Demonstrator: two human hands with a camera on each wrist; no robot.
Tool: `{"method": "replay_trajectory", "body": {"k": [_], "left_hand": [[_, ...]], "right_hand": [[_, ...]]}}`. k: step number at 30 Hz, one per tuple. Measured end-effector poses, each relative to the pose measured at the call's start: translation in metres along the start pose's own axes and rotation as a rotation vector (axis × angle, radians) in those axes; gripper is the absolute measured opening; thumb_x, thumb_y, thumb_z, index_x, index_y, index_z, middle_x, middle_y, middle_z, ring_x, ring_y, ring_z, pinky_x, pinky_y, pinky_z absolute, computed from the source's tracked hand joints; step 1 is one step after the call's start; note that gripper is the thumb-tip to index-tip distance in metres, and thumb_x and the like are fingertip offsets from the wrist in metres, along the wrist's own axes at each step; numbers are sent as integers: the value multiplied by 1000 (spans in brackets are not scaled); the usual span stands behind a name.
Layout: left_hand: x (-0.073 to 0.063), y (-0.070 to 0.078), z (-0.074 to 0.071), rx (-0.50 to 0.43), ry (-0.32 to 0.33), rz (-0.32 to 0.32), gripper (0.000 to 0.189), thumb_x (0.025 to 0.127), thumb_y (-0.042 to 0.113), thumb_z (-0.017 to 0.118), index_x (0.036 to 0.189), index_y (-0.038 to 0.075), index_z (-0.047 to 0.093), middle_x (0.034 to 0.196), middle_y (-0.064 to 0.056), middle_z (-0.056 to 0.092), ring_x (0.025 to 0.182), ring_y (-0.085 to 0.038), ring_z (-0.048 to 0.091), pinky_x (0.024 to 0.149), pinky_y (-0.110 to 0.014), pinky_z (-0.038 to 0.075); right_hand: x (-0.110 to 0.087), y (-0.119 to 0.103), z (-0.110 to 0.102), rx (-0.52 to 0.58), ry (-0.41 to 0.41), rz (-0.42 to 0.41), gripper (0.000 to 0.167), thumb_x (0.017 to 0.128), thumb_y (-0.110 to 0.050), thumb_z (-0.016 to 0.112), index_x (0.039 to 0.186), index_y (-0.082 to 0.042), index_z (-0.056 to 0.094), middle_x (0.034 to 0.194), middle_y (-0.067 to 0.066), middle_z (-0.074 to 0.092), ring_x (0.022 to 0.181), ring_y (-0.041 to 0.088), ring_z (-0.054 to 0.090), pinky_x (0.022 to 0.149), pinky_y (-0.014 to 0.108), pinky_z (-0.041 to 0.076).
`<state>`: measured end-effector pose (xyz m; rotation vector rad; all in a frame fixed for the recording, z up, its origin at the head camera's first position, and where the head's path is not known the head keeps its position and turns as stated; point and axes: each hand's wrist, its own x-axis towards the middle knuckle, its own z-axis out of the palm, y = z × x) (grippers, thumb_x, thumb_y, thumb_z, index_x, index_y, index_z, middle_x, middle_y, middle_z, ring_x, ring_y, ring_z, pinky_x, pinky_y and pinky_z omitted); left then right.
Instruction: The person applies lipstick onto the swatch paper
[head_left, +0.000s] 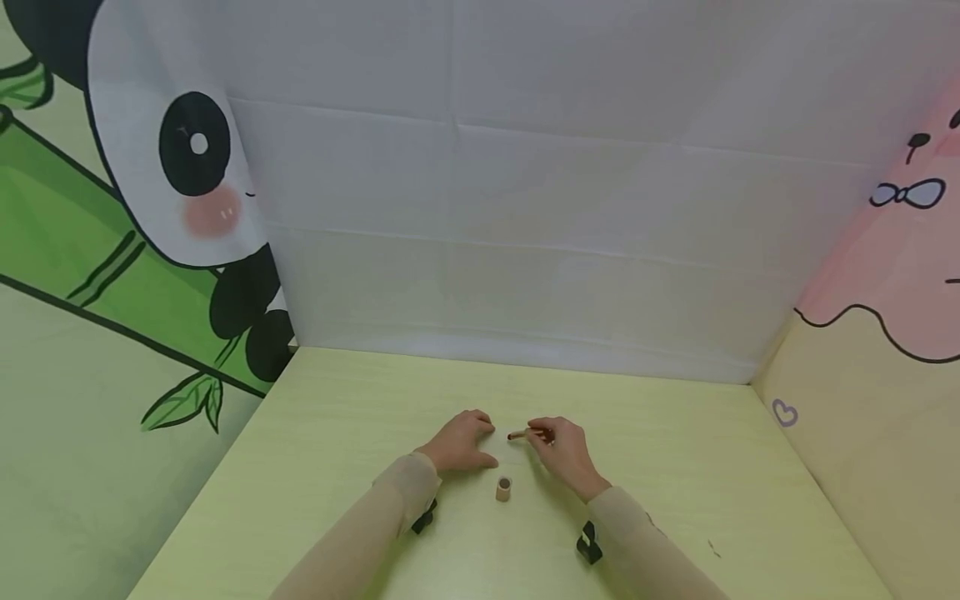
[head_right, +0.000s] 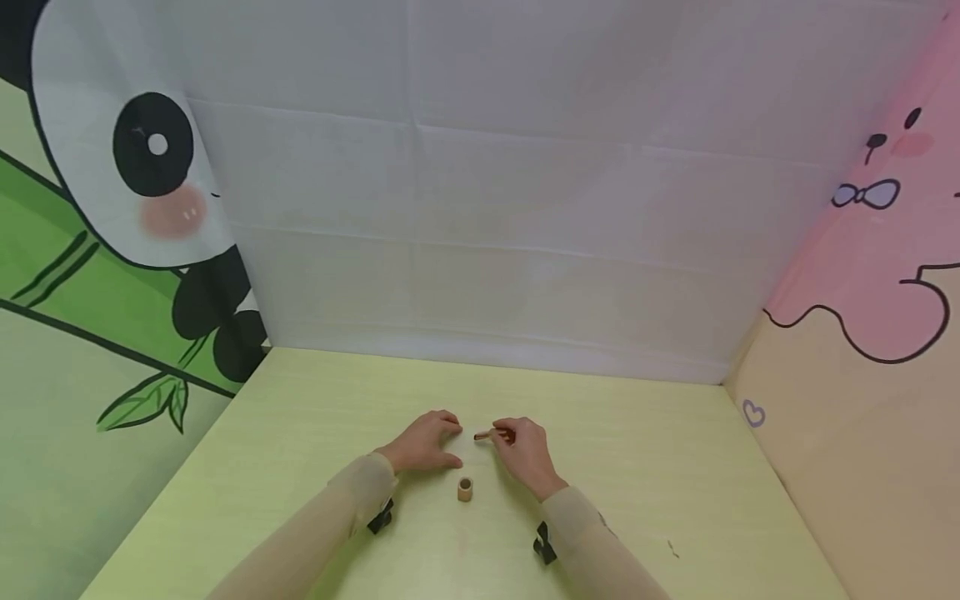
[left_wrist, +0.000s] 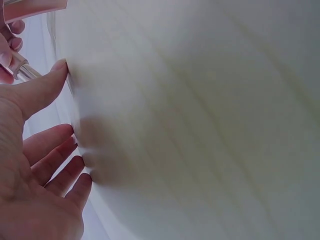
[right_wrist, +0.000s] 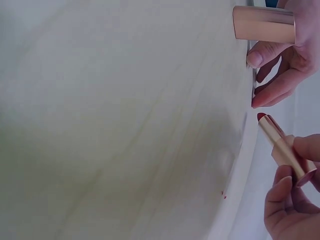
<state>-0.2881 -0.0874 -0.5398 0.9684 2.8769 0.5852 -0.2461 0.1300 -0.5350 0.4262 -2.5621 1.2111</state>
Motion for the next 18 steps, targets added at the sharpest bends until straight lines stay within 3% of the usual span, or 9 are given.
{"method": "replay_trajectory", "body": {"k": [18], "left_hand": [[9, 1, 2, 2, 15, -20, 58, 78, 36, 79, 121, -1, 64, 123, -11, 57, 118, -28, 49, 99, -39, 37]], "right_hand": [[10, 8, 0, -42, -16, -50, 20, 85, -5, 72, 104, 1, 71, 88, 5, 67, 74, 16, 62, 64, 29, 51]]}}
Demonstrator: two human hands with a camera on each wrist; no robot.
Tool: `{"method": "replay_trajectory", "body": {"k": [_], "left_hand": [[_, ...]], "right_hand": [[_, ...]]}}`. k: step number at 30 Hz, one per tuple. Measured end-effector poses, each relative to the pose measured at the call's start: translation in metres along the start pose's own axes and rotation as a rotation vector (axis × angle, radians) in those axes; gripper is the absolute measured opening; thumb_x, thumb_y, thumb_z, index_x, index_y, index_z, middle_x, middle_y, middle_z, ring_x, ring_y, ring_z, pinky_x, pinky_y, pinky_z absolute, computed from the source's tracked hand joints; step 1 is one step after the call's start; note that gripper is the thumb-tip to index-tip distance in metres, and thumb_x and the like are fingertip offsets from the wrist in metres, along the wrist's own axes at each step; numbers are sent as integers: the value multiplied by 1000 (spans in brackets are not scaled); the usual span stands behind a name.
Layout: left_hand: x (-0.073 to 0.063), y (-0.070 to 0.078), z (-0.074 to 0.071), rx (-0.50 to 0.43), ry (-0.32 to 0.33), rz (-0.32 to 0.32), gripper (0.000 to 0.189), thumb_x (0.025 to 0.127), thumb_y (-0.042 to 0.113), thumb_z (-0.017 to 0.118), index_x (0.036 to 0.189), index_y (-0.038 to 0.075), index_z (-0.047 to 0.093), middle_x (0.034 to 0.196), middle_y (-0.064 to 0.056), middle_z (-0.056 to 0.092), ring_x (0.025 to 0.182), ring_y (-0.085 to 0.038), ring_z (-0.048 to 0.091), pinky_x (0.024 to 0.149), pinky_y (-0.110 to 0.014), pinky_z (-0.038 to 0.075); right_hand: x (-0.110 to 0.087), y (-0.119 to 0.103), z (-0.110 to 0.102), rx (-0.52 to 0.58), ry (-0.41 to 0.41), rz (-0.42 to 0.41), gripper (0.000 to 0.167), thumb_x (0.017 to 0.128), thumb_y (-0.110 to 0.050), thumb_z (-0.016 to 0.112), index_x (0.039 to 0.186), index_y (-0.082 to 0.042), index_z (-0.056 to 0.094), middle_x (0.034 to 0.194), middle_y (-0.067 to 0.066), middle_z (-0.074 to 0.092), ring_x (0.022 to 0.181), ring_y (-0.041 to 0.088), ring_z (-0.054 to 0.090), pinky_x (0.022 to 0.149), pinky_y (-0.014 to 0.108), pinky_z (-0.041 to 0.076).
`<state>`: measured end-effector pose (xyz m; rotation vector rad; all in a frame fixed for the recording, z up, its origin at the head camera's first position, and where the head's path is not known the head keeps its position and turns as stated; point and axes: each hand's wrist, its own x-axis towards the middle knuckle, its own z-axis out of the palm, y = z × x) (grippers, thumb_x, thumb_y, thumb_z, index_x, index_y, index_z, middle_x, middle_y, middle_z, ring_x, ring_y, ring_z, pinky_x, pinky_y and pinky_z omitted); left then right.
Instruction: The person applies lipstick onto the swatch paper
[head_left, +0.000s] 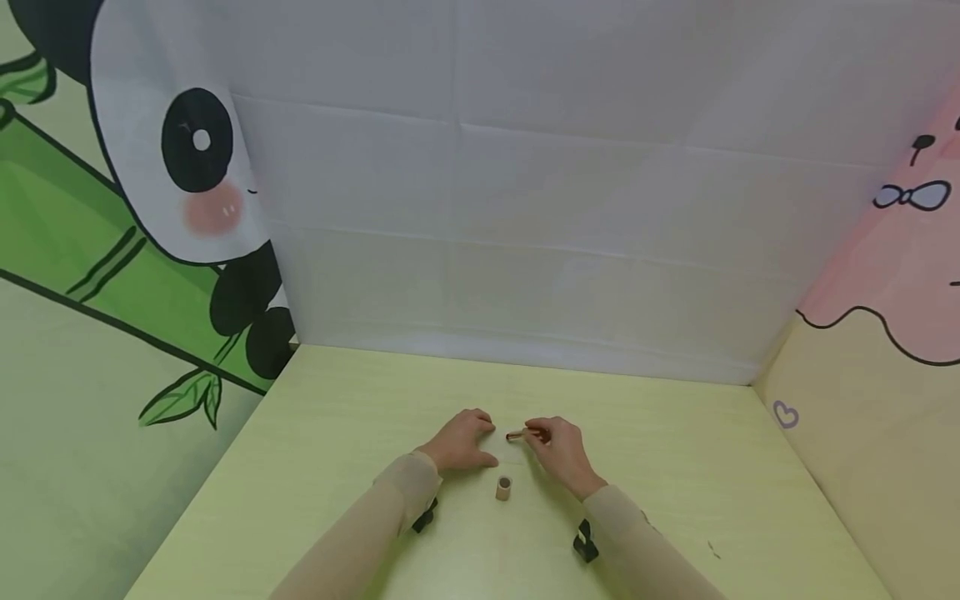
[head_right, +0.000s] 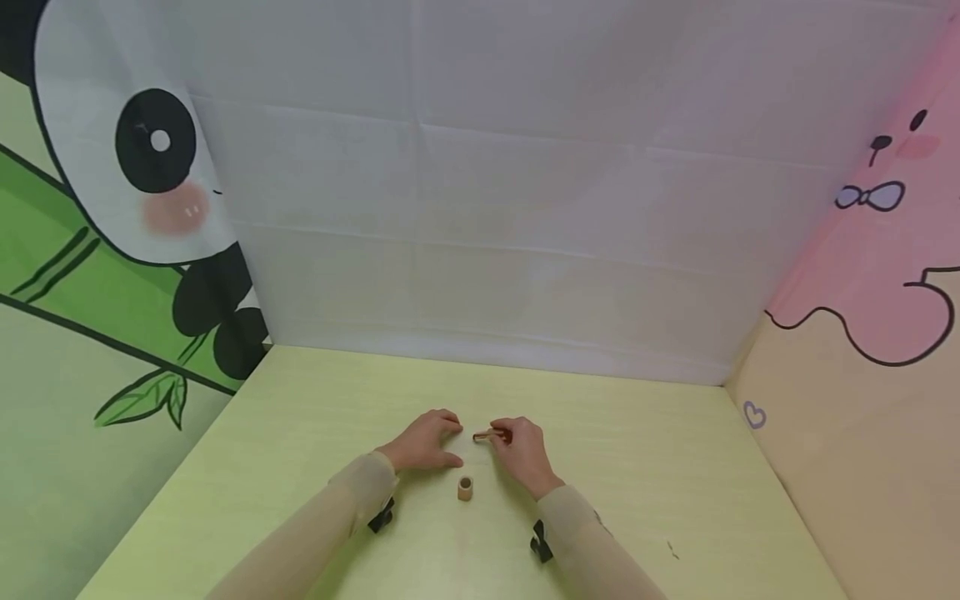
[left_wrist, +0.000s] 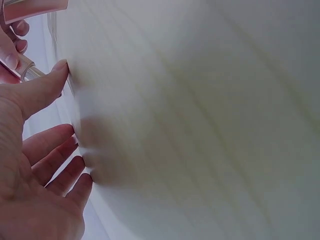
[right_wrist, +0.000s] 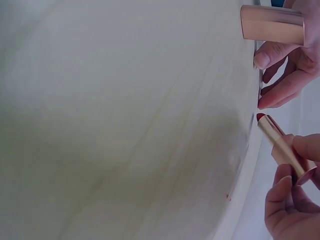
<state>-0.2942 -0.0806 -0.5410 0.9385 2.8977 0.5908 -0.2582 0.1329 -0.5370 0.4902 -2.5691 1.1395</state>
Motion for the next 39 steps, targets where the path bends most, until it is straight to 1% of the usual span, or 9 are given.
{"method": "replay_trajectory", "body": {"k": [6, 12, 16, 23, 26, 30, 35, 39], "left_hand": [[0, 0, -3, -7, 1, 4, 58, 78, 35, 79, 120, -1, 64, 123, -12, 57, 118, -29, 49, 99, -40, 37], [-1, -1, -5, 6, 2, 10, 58, 78, 36, 79, 121, -1, 64, 123, -12, 57, 118, -29, 49, 100, -39, 37], [-3, -1, -4, 2, -2, 5, 59, 78, 36, 79, 120, -1, 64, 122, -12, 57, 117, -29, 49, 100, -40, 37], [-7, 1, -1, -4, 0, 10, 57, 77, 35, 79, 119, -1, 65, 121, -12, 57, 115, -28, 50, 99, -39, 38], [-9, 1, 1, 2, 8, 12, 57, 77, 35, 80, 119, -1, 65, 120, -11, 58, 114, -28, 50, 99, -39, 38], [-10, 1, 1, -6, 7, 10, 56, 77, 34, 80, 119, -2, 65, 120, -11, 58, 115, -28, 50, 99, -39, 38], [-10, 0, 0, -9, 2, 16, 57, 77, 35, 80, 119, -1, 65, 120, -10, 57, 114, -27, 50, 98, -38, 39], [-10, -2, 0, -2, -4, 14, 58, 77, 37, 79, 120, 0, 65, 121, -9, 57, 114, -26, 50, 97, -38, 39]], "right_hand": [[2, 0, 0, -4, 16, -6, 19, 85, -5, 72, 103, 0, 72, 87, 4, 67, 73, 15, 62, 63, 28, 51], [5, -3, 0, 10, 27, 6, 19, 85, -5, 73, 103, -1, 72, 87, 5, 67, 74, 15, 62, 64, 28, 51], [4, -5, 1, 9, 10, 15, 19, 85, -6, 73, 103, 0, 72, 85, 3, 67, 73, 15, 61, 64, 28, 51], [-1, -2, 5, -35, -30, 30, 18, 85, -6, 72, 103, -1, 72, 84, 0, 66, 72, 13, 59, 63, 27, 49], [-3, -3, 6, -33, -46, 40, 18, 85, -6, 72, 102, -1, 73, 84, 0, 65, 72, 12, 56, 63, 28, 48], [-4, -7, 4, -36, -72, 34, 16, 85, -6, 71, 100, -1, 73, 83, -1, 65, 71, 12, 54, 62, 28, 46], [-5, -9, 3, -36, -106, 39, 15, 86, -7, 69, 99, -2, 74, 83, -2, 67, 73, 12, 56, 64, 28, 47], [-5, -11, 2, -30, -116, 44, 16, 85, -8, 68, 99, -1, 74, 85, -1, 68, 75, 13, 60, 66, 29, 49]]}}
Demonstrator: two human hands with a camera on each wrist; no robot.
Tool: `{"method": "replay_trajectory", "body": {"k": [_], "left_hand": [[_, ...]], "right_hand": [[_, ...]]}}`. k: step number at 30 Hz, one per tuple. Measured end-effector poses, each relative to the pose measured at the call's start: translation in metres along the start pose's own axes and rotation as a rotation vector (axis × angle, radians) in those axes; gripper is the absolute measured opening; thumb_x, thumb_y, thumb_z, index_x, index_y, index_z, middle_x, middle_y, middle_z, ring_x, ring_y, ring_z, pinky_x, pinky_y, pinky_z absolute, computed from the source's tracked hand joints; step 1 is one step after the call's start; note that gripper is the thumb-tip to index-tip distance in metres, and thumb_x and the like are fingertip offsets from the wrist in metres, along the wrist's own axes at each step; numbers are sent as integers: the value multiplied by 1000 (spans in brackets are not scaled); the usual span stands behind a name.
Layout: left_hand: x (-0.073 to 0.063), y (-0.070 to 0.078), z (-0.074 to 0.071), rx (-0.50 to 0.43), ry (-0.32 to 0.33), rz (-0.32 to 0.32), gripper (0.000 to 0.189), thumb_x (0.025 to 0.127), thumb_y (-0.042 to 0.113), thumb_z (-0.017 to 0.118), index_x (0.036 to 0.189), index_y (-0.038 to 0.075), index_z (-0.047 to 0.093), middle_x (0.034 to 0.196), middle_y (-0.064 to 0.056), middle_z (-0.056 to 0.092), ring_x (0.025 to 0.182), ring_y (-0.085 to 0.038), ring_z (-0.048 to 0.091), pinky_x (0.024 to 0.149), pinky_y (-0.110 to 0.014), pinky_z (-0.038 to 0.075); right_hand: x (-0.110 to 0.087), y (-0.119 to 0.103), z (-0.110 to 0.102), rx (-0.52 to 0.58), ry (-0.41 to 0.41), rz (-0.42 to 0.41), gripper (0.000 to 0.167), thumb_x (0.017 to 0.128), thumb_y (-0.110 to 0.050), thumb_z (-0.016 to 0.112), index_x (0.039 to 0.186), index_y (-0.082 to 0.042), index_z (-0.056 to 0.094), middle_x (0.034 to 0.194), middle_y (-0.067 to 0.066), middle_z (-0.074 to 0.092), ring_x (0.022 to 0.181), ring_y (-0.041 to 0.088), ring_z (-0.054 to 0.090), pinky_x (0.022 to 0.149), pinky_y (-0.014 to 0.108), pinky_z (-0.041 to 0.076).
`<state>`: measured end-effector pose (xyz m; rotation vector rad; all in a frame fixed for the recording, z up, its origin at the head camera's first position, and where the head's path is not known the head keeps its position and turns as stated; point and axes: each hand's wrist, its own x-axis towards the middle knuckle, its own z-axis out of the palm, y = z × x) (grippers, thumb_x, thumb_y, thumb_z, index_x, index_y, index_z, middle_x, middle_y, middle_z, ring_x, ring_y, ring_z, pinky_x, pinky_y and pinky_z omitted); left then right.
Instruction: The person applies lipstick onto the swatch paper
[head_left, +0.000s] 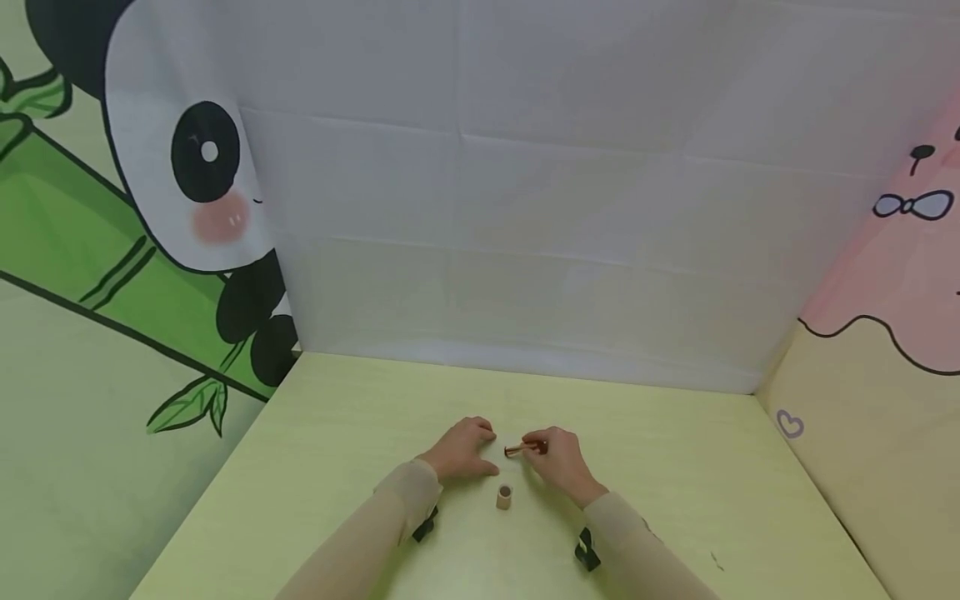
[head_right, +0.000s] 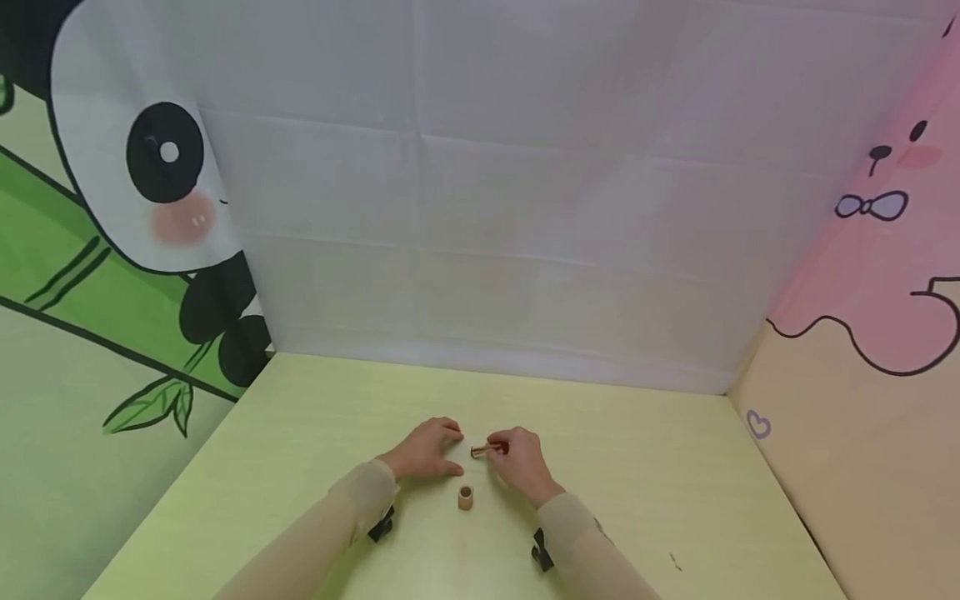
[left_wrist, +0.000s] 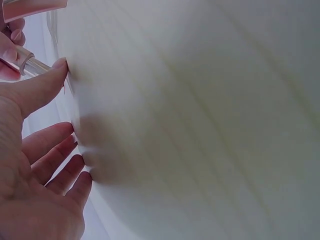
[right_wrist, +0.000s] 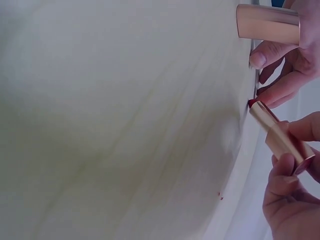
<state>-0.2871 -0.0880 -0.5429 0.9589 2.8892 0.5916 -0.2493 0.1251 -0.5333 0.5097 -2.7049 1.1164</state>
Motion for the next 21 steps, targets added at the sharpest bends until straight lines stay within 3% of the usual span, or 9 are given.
{"method": "replay_trajectory", "body": {"k": [12, 21], "left_hand": [[2, -3, 2, 6, -6, 2, 59, 78, 39, 78, 121, 1, 65, 123, -10, 56, 116, -27, 49, 99, -38, 38], [0, 0, -1, -1, 4, 19, 56, 76, 36, 80, 117, 0, 66, 120, -11, 57, 114, -28, 50, 97, -38, 39]], "right_hand": [[-4, -1, -2, 53, -20, -4, 14, 84, -7, 71, 96, -1, 74, 86, 1, 69, 75, 12, 62, 65, 28, 50], [-6, -4, -8, 103, 84, 76, 18, 85, -13, 72, 100, -3, 73, 85, -1, 68, 75, 14, 62, 67, 34, 51]]}}
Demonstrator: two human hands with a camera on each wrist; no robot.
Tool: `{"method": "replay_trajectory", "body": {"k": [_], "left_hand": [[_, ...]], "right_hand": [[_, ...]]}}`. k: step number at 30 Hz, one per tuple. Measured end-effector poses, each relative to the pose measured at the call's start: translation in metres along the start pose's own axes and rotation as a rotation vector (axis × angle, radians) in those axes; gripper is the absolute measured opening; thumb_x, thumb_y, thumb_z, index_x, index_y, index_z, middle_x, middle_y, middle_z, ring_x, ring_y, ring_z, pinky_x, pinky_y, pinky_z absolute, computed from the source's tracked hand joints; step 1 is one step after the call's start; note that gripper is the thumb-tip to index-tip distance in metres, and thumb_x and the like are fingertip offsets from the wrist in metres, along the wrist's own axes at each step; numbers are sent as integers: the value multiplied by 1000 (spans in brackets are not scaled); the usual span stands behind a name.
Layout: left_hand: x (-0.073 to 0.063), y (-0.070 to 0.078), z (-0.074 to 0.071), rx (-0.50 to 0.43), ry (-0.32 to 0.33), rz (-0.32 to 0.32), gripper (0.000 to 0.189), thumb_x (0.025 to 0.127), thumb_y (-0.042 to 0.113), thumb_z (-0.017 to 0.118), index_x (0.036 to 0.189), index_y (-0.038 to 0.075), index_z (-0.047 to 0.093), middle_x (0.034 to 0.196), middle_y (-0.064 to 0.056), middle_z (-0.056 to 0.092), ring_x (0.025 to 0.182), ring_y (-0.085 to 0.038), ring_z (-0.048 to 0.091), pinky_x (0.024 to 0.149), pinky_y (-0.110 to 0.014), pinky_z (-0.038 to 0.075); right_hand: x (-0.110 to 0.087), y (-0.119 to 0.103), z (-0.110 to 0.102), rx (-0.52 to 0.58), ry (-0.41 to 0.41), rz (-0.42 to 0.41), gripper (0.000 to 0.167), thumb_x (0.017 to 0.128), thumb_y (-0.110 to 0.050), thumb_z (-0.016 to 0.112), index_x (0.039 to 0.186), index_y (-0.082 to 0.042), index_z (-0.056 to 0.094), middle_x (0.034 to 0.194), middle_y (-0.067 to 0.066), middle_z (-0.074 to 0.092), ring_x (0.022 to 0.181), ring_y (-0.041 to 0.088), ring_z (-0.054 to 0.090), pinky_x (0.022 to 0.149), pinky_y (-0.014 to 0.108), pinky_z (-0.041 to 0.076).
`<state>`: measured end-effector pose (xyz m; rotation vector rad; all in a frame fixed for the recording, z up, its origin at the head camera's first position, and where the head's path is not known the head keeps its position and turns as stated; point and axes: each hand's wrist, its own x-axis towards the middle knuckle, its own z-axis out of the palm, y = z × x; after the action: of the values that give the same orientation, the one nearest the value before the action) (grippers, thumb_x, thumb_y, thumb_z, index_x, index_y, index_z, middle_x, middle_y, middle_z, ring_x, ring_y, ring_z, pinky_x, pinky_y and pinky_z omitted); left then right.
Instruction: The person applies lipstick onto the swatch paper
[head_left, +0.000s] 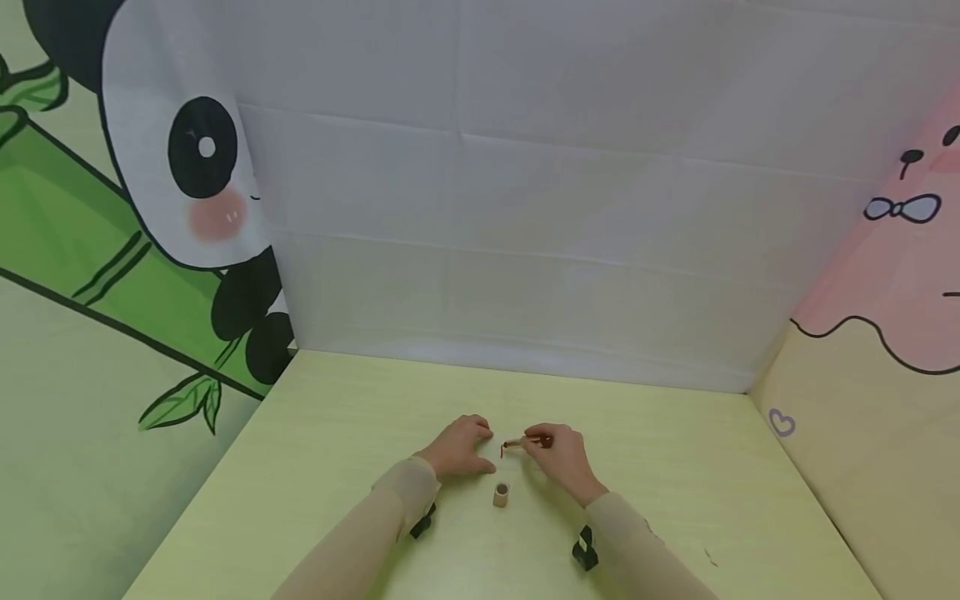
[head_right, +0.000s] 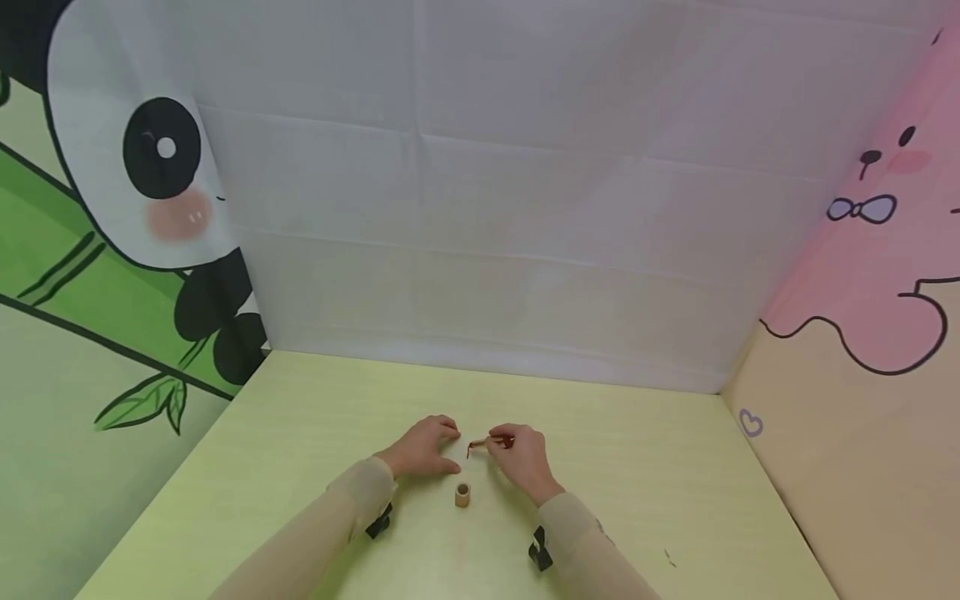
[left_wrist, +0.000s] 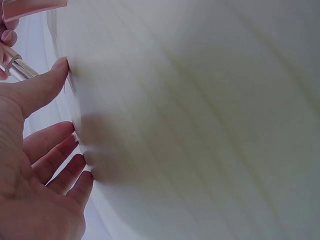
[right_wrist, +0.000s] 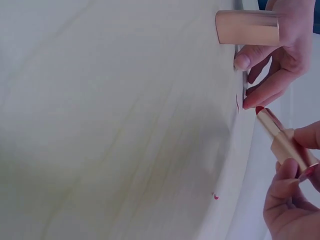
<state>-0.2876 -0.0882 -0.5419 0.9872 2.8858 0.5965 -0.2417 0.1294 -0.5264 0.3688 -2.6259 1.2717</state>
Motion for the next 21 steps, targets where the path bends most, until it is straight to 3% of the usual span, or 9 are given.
{"method": "replay_trajectory", "body": {"k": [12, 21], "left_hand": [[1, 4, -3, 51, -7, 9, 56, 76, 36, 80, 116, 0, 65, 120, -12, 57, 114, -28, 50, 97, -37, 39], [1, 4, -2, 40, 5, 12, 56, 75, 35, 82, 114, -2, 65, 119, -13, 58, 113, -29, 51, 97, -38, 39]], "right_hand": [[0, 1, -3, -2, 24, 12, 18, 85, -14, 72, 101, -3, 73, 86, 0, 69, 75, 13, 62, 68, 34, 51], [-3, -1, -4, -2, 31, 18, 18, 85, -12, 72, 100, -3, 73, 86, 0, 69, 75, 14, 63, 67, 33, 52]]}}
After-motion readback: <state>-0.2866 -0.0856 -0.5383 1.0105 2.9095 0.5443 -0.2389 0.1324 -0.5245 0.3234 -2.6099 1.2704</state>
